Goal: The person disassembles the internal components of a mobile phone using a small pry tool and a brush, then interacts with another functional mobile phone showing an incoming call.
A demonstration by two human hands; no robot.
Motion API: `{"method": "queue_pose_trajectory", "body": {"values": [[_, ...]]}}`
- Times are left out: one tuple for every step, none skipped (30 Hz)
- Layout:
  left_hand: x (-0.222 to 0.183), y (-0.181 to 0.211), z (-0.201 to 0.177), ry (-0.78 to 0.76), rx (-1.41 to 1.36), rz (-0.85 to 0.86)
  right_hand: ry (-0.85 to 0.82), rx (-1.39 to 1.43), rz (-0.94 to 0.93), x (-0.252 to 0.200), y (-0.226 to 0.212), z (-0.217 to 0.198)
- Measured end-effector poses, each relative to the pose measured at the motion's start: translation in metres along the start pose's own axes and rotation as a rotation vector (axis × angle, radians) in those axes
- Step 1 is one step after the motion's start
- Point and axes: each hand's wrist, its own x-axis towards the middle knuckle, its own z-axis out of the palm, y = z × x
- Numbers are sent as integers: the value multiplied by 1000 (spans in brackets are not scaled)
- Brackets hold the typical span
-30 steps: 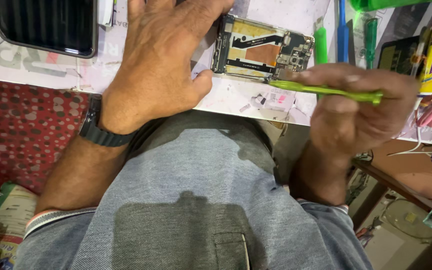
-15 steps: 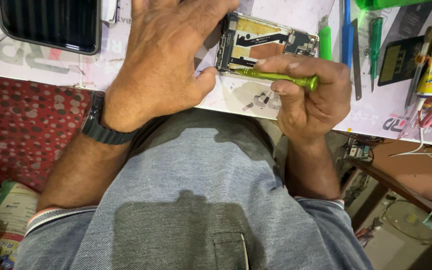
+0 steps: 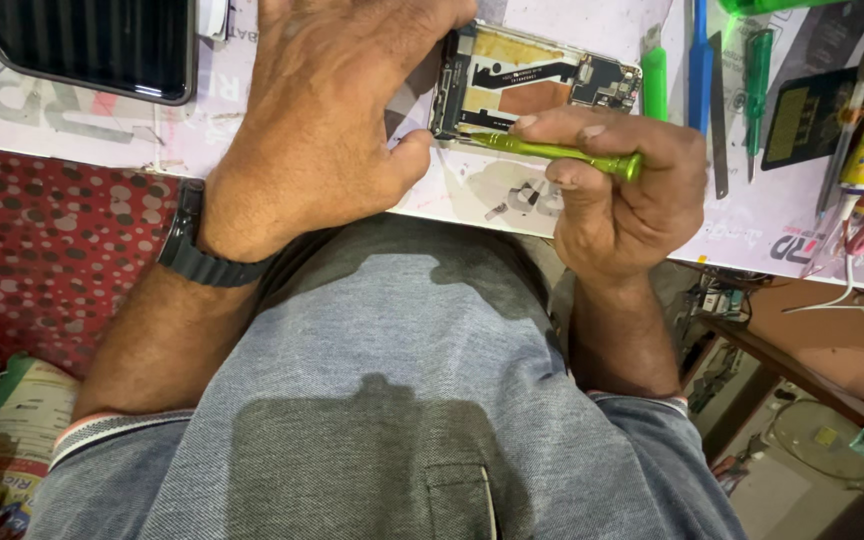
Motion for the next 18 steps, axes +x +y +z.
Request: {"method": "queue_pose_trajectory", "body": {"values": [[0, -1, 0, 1, 1, 3, -4, 5, -23, 1, 2, 0], [-1, -1, 1, -4, -1, -1, -3, 11, -13, 1, 2, 0], [-1, -1, 1, -5, 0, -1, -1, 15, -2, 0, 0, 1], [-1, -1, 1, -5, 1, 0, 1, 19, 8, -1, 0, 1], [-1, -1, 1, -1, 6, 3, -5, 30, 7, 0, -1, 1], [-1, -1, 1, 2, 6, 5, -11, 40, 6, 0, -1, 1], [-1, -1, 0, 4, 7, 7, -10, 49, 9, 0, -2, 2], [-1, -1, 0, 6, 3, 8, -9, 57, 12, 0, -2, 3], [-1, -1, 0, 6, 0, 9, 1, 60, 16, -1, -2, 4], [0, -1, 0, 7, -3, 10, 5, 61, 17, -1, -2, 5], [-1, -1, 0, 5, -6, 8, 10, 63, 20, -1, -2, 5], [-1, -1, -1, 7, -7, 8, 10, 62, 22, -1, -1, 5], [-1, 0, -1, 8, -9, 8, 11, 58, 21, -2, -1, 4], [-1, 0, -1, 12, -10, 11, 12, 53, 21, -3, 0, 4], [-1, 0, -1, 15, -12, 14, 13, 45, 17, -4, 0, 3], [0, 0, -1, 17, -15, 16, 14, 36, 14, -6, 1, 2], [0, 0, -1, 18, -18, 17, -7, 26, -36, -6, 5, 1], [0, 0, -1, 11, -15, 8, -29, 17, -87, -3, 11, -1]]}}
